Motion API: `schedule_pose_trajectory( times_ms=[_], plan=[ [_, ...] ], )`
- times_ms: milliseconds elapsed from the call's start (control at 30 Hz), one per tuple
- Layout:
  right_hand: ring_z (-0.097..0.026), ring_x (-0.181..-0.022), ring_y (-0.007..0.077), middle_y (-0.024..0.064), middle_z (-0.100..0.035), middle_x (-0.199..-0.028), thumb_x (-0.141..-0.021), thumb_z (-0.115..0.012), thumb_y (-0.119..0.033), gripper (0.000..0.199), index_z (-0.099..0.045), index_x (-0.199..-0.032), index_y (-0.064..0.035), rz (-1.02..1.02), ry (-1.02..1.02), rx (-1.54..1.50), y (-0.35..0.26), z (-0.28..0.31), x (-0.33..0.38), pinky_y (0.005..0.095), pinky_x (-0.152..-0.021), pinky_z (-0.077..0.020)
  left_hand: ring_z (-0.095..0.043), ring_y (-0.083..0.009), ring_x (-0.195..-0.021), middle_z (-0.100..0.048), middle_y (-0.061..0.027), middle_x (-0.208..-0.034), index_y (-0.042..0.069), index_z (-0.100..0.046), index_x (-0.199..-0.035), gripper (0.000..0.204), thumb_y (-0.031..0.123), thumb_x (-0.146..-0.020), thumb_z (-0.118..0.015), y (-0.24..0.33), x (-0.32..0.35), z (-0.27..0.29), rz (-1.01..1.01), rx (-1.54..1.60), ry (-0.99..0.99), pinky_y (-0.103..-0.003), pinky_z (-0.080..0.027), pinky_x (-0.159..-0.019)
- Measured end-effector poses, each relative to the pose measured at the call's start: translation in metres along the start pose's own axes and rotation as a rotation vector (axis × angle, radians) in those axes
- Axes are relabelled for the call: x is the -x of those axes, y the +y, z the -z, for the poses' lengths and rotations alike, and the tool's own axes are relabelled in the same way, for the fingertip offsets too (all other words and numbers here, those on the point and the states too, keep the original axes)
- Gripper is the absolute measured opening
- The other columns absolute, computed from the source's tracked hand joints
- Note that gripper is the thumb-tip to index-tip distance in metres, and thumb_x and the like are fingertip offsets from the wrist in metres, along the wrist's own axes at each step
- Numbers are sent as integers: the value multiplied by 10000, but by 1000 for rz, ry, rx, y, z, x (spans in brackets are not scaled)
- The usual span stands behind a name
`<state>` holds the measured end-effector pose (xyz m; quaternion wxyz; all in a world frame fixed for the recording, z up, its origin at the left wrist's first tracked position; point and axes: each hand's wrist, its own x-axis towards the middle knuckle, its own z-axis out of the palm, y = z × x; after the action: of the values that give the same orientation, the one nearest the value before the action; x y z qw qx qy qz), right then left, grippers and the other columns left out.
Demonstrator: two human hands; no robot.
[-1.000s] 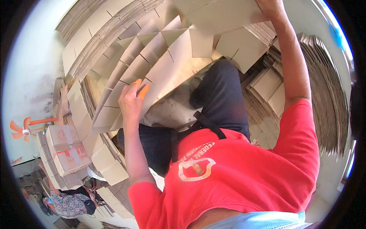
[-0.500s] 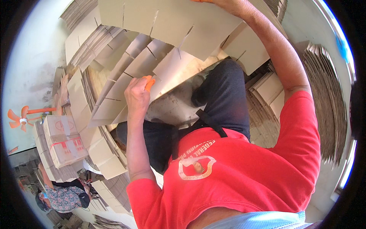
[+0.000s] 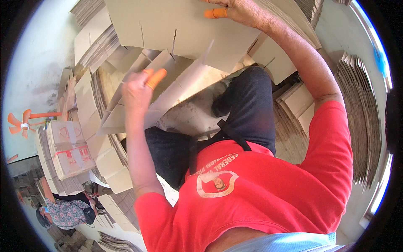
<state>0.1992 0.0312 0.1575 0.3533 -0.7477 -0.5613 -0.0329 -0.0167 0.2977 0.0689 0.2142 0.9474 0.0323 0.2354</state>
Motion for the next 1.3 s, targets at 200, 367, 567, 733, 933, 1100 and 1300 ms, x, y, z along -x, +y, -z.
schedule_pose_trajectory(
  times_ms=[200,367,567,733,933,1100,1300],
  plan=[
    [-582,-1155,287,211,-572,-1254,-814,-677,-72,494,-526,-1276,20,-65,-69,-28,-11,1,-7,340,-935,-460,-610,-387,-704,-651,-212,-795,45,-705,-905,183,164,-768,-726,-61,-56,3,-68,-397,51,-457,-486,-637],
    [-555,-856,346,201,-613,-997,-836,-692,-184,335,-570,-1078,13,-33,7,136,-2,-10,-2,387,-774,-484,-623,-422,-744,-643,-239,-783,35,-708,-874,158,126,-747,-737,-92,-72,-9,145,-462,-340,-473,-494,-643],
    [-577,-916,282,197,-615,-1073,-847,-668,-94,365,-539,-1165,31,191,38,34,17,-14,-6,358,-809,-488,-641,-410,-803,-647,-236,-826,41,-714,-895,168,76,-732,-728,-113,-71,-22,48,-420,-169,-477,-501,-659],
    [-480,-678,328,221,-581,-855,-836,-698,-134,265,-578,-1030,0,-27,-17,33,9,-21,-8,388,-694,-475,-629,-422,-794,-634,-242,-820,49,-700,-828,108,59,-722,-719,-113,-72,-21,69,-408,-158,-485,-492,-646],
    [-638,-836,304,119,-583,-1289,-871,-632,-100,186,-568,-979,38,51,-170,27,7,-35,-12,355,-748,-518,-607,-440,-784,-612,-253,-802,41,-655,-740,49,58,-743,-701,-104,-79,-19,77,-395,-215,-489,-479,-633],
    [-648,-894,319,135,-593,-1260,-863,-638,-117,378,-549,-1213,-7,141,-286,45,22,-76,-8,377,-771,-520,-596,-444,-779,-605,-256,-792,23,-640,-721,75,67,-745,-696,-110,-82,-25,57,-331,-126,-497,-470,-646],
    [-634,-772,357,154,-652,-815,-854,-611,-134,376,-530,-1209,-40,148,-664,510,-2,-94,-27,448,-667,-499,-608,-426,-792,-631,-235,-795,-16,-578,-700,221,140,-763,-721,-112,-94,-24,177,-443,-330,-494,-470,-656]
  ],
)
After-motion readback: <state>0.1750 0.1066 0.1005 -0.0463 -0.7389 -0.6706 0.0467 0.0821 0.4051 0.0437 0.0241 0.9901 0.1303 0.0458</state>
